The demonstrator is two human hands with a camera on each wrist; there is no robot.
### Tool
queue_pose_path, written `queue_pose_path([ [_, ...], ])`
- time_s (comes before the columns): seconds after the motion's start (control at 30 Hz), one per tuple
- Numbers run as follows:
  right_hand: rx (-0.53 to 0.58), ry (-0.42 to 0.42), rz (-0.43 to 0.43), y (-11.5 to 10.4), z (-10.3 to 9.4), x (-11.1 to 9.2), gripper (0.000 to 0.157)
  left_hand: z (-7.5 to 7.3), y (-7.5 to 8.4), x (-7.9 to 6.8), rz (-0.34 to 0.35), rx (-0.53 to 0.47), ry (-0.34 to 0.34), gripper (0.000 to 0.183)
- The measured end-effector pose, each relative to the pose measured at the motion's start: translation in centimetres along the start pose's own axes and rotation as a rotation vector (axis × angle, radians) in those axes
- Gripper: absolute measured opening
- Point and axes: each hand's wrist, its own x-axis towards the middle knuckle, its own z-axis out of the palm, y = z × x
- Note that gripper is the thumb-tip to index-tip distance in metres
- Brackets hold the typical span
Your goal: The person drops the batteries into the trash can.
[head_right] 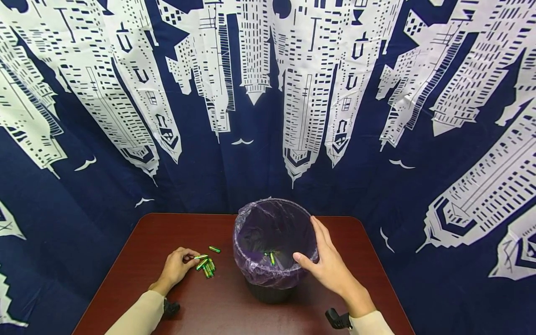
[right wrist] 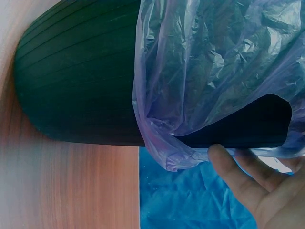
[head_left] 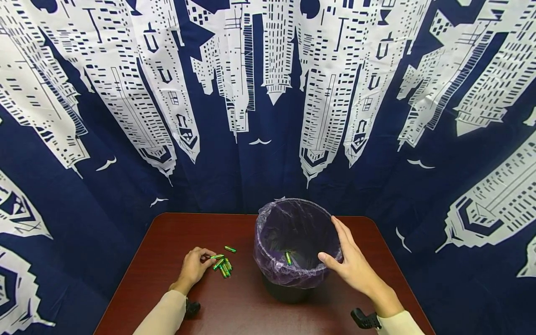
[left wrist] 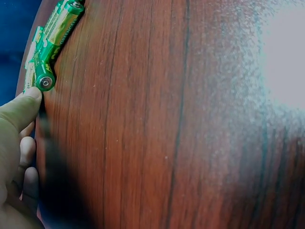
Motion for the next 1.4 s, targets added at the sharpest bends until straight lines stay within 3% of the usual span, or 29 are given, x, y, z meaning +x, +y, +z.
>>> queue_pose_path([
  [0.2, 0.005, -0.002, -0.001, 0.0, 0.0, 0.1, 0.112, -0.3, 0.0, 0.0, -0.005, -0.053, 0.016, 0.007],
  [0.8, 0.002, 0.001, -0.002, 0.0, 0.0, 0.0, 0.112, -2.3, -0.2, -0.1, -0.019, -0.06, 0.005, 0.009],
  [1.4, 0.005, -0.01, 0.002, -0.1, -0.1, 0.1, 0.111, -4.9, 1.8, 0.7, 0.082, -0.063, 0.085, 0.009],
])
